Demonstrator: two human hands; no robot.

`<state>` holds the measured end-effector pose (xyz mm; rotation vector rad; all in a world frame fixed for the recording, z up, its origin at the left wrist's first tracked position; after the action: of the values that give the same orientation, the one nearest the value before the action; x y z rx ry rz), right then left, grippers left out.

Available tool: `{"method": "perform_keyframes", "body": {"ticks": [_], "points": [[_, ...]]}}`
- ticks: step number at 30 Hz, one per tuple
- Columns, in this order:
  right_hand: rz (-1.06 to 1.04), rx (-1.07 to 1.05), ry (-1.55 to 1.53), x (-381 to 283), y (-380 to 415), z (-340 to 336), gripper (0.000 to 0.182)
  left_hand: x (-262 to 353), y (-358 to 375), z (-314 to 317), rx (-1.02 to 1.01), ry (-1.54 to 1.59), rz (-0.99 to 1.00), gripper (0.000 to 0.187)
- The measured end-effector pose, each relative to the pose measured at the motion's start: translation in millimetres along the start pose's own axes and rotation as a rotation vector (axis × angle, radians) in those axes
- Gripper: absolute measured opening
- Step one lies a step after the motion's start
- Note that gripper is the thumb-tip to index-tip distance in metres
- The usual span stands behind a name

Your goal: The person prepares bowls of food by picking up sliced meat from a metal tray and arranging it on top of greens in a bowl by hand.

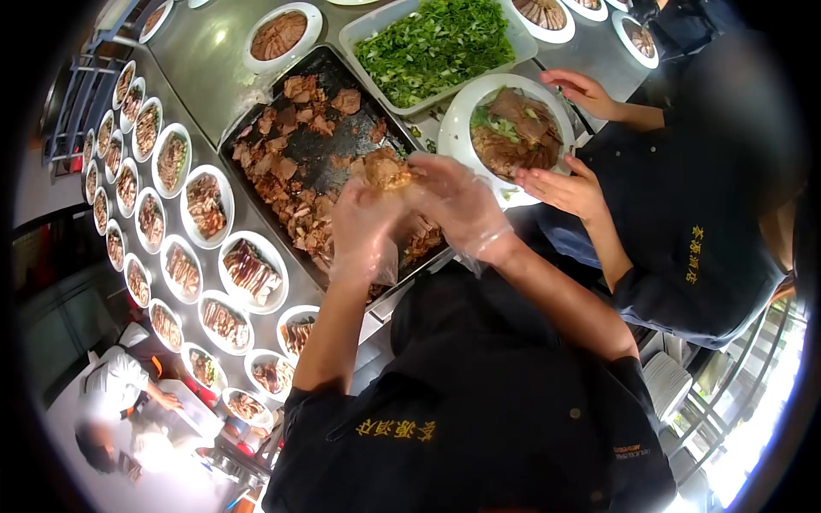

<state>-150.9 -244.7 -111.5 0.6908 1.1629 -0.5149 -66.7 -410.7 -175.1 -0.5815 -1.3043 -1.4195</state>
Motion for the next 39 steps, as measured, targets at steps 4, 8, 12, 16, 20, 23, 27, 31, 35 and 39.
{"method": "perform_keyframes", "body": {"ticks": [4,8,12,16,20,23,27,31,35,39], "points": [[-0.122,-0.161,0.013,-15.6,1.2,-0.7,0.029,10.9,6.2,5.4,-0.048,-0.242,0.066,0.075],[-0.282,-0.089,0.656,-23.8,-0.2,-8.9,0.033,40.2,4.3,24.2,-0.058,-0.379,0.435,0.077],[-0.069,-0.031,0.711,-25.9,1.9,-19.3,0.035,27.0,-7.4,7.1,-0.06,-0.277,0.325,0.027],[0.05,0.045,0.623,-29.2,0.8,-23.7,0.034,35.6,-10.8,3.3,0.069,-0.008,0.246,0.017],[0.075,0.015,0.126,-10.1,-4.2,-34.9,0.034,56.7,-14.4,-23.5,0.284,-0.983,0.334,0.03],[0.052,-0.057,-0.024,-31.2,-9.1,-24.4,0.023,71.6,-10.6,-4.6,-0.002,-0.587,0.301,0.045],[-0.159,-0.004,-0.138,-22.1,-19.3,-7.3,0.028,74.4,-2.0,32.7,-0.286,0.205,-0.092,0.039],[-0.26,0.23,0.076,-27.1,-15.5,-4.8,0.037,72.0,-3.6,37.4,-0.167,-0.008,0.247,0.04],[-0.304,0.366,0.14,-24.3,-9.6,-0.4,0.031,89.7,-1.6,54.2,-0.074,-0.264,0.434,0.048],[-0.458,0.425,0.059,-31.9,-3.7,5.1,0.026,91.5,0.5,63.3,-0.058,-0.312,0.527,0.053]]}}
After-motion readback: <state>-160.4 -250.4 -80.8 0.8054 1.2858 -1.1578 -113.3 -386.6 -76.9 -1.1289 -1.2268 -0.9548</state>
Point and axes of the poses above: each hand's wrist, its own y-axis away from the middle knuckle, its own z-axis out of the palm, x = y × z, the point moved 3 cm from there along -y, towards the middle knuckle, and after that the axes turned 13 degrees about -x, right-handed, at the moved point
